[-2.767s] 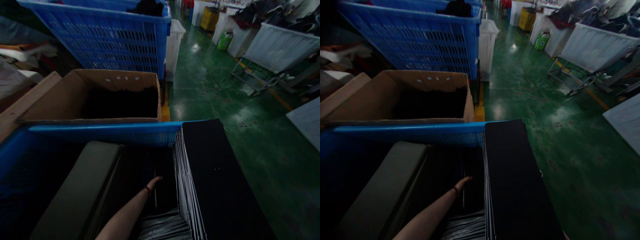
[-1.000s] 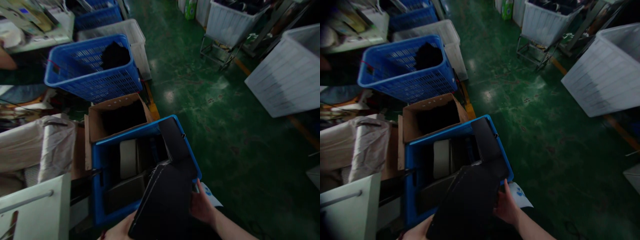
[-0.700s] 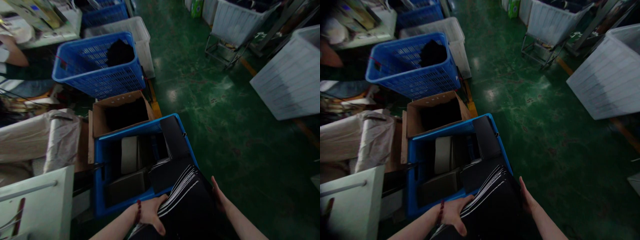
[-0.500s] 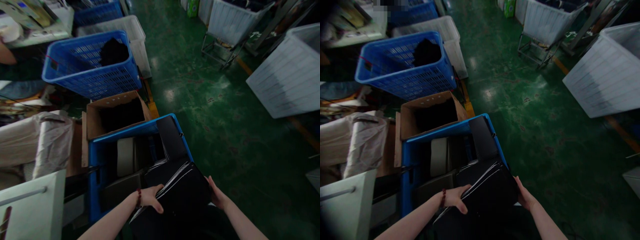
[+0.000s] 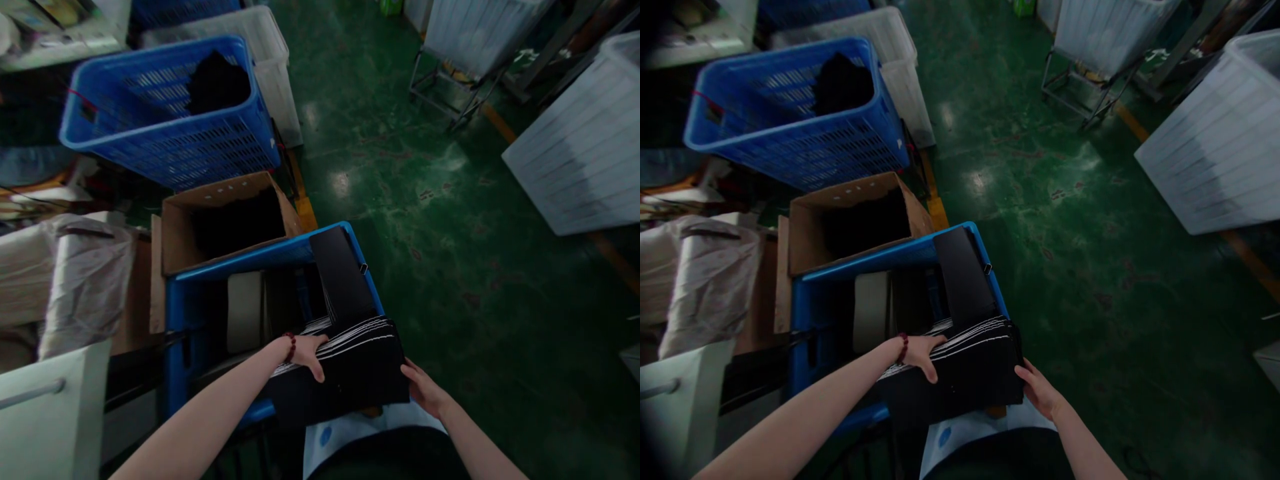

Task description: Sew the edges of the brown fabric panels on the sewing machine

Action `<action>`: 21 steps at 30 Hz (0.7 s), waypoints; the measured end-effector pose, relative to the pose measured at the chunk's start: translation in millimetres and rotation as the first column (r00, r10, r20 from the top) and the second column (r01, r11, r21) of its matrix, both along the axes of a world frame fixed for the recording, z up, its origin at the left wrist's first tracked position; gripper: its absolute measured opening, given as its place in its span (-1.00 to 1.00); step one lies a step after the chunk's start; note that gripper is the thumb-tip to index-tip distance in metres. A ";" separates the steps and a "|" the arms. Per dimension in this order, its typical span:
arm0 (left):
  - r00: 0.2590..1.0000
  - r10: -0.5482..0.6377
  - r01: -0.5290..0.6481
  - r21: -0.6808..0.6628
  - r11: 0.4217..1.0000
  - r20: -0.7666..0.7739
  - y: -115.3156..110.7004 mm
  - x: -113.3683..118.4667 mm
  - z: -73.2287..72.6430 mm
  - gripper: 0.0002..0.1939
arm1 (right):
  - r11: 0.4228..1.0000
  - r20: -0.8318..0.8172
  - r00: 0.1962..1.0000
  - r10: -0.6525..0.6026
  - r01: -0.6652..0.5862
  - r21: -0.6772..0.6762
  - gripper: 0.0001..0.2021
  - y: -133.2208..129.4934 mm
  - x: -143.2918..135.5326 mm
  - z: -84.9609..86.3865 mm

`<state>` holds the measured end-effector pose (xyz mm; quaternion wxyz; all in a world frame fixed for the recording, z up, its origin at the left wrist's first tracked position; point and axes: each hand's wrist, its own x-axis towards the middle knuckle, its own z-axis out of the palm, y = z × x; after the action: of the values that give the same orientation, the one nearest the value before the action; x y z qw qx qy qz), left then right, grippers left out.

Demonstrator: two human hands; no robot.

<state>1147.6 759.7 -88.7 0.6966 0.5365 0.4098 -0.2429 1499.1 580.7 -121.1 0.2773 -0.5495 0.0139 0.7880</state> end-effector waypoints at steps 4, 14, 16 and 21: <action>0.997 -0.067 0.069 0.045 0.997 -0.036 -2.2 -0.7 -25.8 -0.03 | 1.000 0.031 1.000 0.001 -0.001 0.008 -0.43 0.4 -8.3 -15.0; 0.989 -0.081 0.097 0.131 0.987 -0.124 -14.7 -2.2 -66.7 -0.44 | 0.999 0.193 0.981 0.032 -0.036 0.018 -0.30 5.9 -19.1 -24.1; 0.988 -0.066 0.088 0.156 0.984 -0.142 -16.5 -2.2 -70.2 -0.45 | 0.998 0.245 0.968 0.057 -0.061 0.009 -0.27 7.6 -19.1 -21.5; 0.985 0.005 0.028 0.194 0.981 -0.170 -21.0 -2.3 -75.2 -0.46 | 0.993 0.313 0.943 0.118 -0.120 -0.011 -0.21 13.9 -19.7 -19.6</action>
<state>1145.3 738.7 -163.9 0.6015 0.5820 0.4866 -0.2503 1479.4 594.6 -140.7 0.2302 -0.6660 -0.0668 0.7064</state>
